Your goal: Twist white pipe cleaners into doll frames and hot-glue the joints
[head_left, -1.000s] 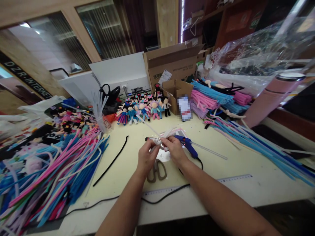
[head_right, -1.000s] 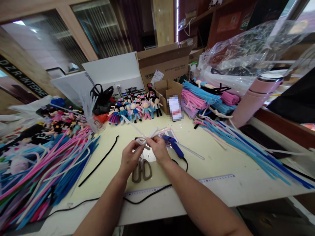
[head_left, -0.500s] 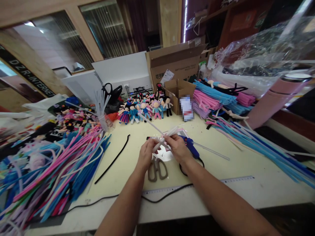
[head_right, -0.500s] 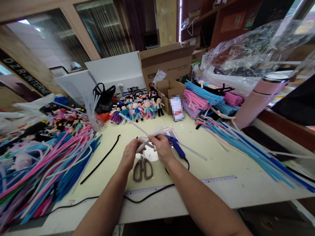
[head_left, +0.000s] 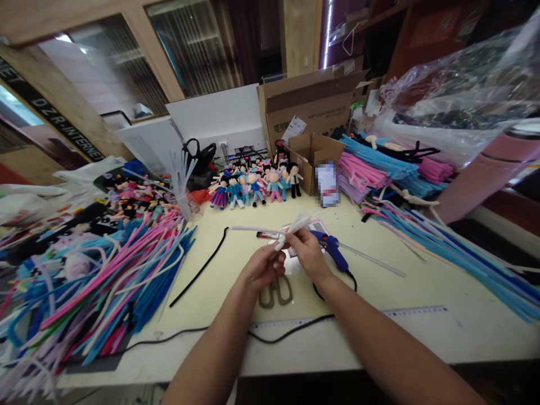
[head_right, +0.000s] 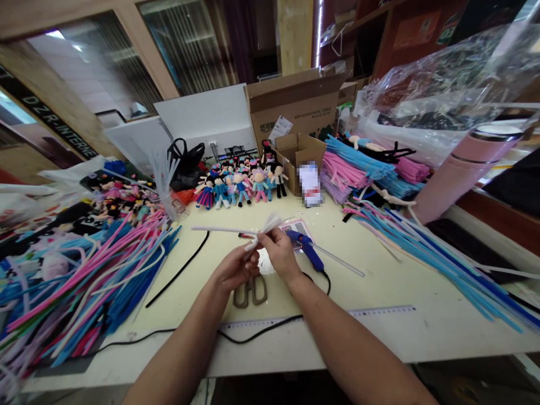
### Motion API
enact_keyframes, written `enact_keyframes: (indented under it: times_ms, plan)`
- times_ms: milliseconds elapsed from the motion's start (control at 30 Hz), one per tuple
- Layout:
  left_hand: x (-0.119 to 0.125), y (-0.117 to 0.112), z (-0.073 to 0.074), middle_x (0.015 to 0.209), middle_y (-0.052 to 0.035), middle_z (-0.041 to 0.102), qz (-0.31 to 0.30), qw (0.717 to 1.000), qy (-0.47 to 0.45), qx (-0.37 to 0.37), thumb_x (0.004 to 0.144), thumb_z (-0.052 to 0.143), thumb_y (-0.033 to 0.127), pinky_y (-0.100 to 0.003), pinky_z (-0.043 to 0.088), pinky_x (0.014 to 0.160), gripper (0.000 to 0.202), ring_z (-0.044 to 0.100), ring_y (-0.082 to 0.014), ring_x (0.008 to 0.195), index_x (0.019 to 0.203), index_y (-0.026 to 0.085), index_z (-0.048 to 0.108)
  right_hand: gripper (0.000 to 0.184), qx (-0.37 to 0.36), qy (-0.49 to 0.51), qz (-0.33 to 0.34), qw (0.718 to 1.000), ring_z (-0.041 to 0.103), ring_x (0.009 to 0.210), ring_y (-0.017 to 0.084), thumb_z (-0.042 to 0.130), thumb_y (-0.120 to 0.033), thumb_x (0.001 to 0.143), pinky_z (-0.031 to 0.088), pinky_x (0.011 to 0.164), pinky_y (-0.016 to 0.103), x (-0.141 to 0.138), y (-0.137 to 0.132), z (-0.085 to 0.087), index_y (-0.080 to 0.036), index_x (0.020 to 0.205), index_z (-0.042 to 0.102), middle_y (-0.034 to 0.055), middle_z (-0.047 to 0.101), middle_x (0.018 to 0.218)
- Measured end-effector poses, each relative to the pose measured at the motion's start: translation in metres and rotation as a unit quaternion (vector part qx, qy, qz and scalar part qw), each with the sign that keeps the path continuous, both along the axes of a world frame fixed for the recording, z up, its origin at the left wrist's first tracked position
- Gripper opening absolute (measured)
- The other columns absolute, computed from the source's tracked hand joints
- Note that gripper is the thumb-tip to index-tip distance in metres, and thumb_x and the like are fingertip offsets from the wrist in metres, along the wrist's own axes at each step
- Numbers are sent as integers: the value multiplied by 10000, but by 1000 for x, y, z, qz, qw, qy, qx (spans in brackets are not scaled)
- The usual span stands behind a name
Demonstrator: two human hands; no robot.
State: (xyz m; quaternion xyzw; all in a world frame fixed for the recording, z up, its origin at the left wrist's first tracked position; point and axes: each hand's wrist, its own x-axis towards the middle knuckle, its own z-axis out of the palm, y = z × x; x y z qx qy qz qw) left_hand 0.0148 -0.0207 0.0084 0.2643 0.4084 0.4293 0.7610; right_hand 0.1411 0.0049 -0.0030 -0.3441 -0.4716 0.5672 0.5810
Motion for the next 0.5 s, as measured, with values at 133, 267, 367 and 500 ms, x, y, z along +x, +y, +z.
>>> enact_keyframes:
  times_ms: [133, 267, 367, 500]
  plan:
    - [1, 0, -2, 511, 59, 472, 18, 1000, 0, 19, 637, 728, 367, -168, 270, 425, 302, 305, -8, 378, 773, 131, 599, 201, -7, -15, -6, 1000, 509, 594, 118, 632, -381, 732, 402, 593, 254, 1, 0, 0, -184, 738, 593, -23, 578, 648]
    - [1, 1, -6, 499, 46, 484, 54, 993, 54, 85, 627, 734, 394, -171, 241, 418, 321, 357, -22, 389, 678, 135, 551, 231, -34, 0, 1, 999, 460, 523, 99, 640, -407, 726, 374, 525, 245, 1, 0, -2, -182, 748, 592, -33, 561, 626]
    - [1, 2, -9, 513, 38, 507, 87, 979, 117, 141, 635, 722, 412, -180, 266, 432, 324, 398, -40, 423, 739, 134, 590, 253, -47, 21, 2, 999, 467, 534, 103, 657, -417, 706, 382, 539, 250, 0, 0, -3, -176, 764, 606, -29, 572, 629]
    - [1, 3, -11, 575, 18, 563, 126, 957, 172, 195, 652, 707, 396, -201, 349, 498, 290, 463, -67, 493, 733, 146, 584, 259, -58, 47, 13, 997, 514, 596, 124, 655, -414, 703, 401, 568, 254, -2, -1, -2, -173, 792, 621, -4, 614, 684]
